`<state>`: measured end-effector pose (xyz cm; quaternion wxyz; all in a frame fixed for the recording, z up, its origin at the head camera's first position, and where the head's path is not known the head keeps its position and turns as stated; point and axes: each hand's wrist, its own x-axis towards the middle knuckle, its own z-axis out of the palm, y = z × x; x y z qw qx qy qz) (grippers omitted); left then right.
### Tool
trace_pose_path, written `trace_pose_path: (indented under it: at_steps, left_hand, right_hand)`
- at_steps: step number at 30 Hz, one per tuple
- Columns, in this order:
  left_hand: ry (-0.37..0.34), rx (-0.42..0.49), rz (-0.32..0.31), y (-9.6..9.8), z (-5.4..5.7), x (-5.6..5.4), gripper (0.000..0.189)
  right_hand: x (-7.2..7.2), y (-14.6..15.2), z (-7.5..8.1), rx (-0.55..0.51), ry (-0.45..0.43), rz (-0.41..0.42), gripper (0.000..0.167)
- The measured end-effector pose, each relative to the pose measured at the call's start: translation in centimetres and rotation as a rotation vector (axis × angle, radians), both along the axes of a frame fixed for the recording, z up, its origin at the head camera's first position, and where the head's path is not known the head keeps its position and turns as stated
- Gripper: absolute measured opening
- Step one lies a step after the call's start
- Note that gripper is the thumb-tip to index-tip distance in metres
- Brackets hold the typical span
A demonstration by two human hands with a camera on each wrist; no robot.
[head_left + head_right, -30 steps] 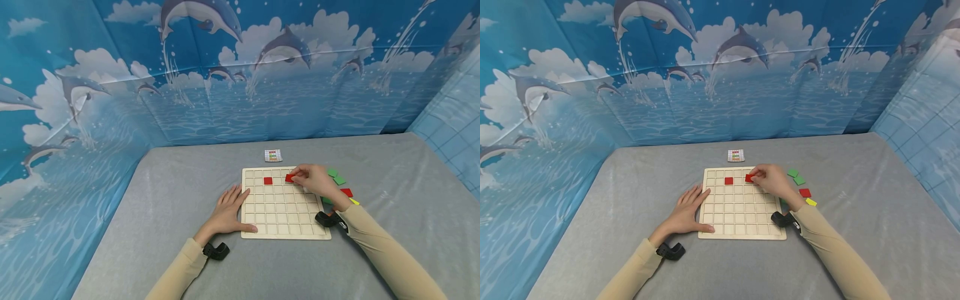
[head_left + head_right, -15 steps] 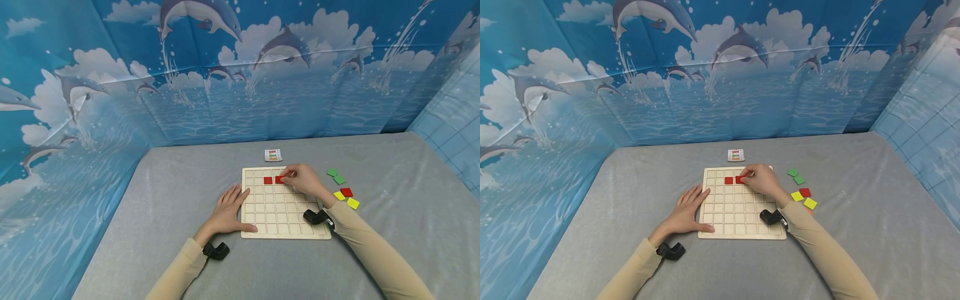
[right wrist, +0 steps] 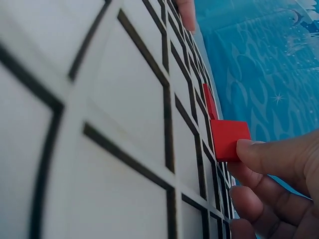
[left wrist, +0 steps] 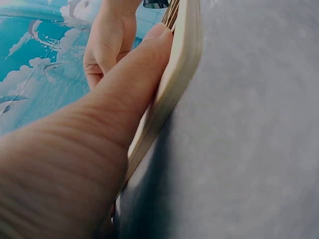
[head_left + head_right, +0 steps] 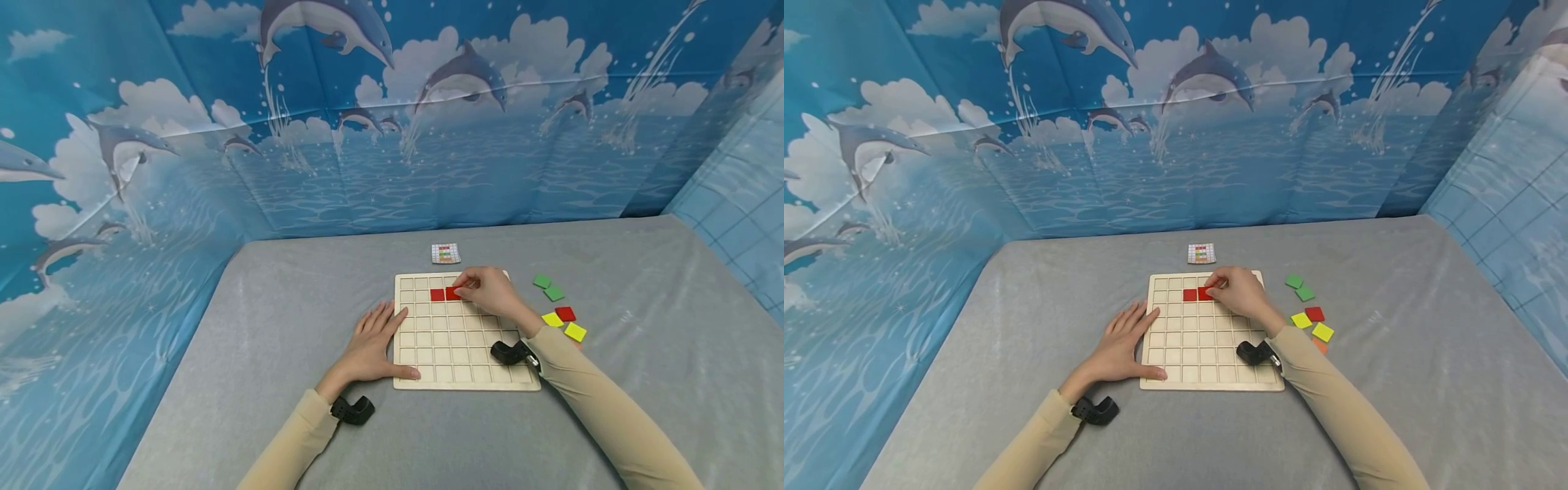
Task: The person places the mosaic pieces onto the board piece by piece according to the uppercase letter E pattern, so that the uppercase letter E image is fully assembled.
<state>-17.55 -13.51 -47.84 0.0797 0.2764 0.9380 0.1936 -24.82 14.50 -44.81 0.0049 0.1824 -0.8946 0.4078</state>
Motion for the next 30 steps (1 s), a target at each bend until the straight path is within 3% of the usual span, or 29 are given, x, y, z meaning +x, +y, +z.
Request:
trace_pose_path:
  at_steps: [14, 30]
  left_hand:
    - [-0.008, 0.011, 0.003, 0.03, 0.13, 0.05, 0.112]
    - [0.001, 0.006, -0.002, 0.05, 0.0, -0.04, 0.111]
  right_hand:
    - [0.25, 0.45, -0.38, 0.056, 0.019, 0.037, 0.015]
    - [0.49, 0.75, -0.42, 0.136, -0.017, 0.046, 0.024]
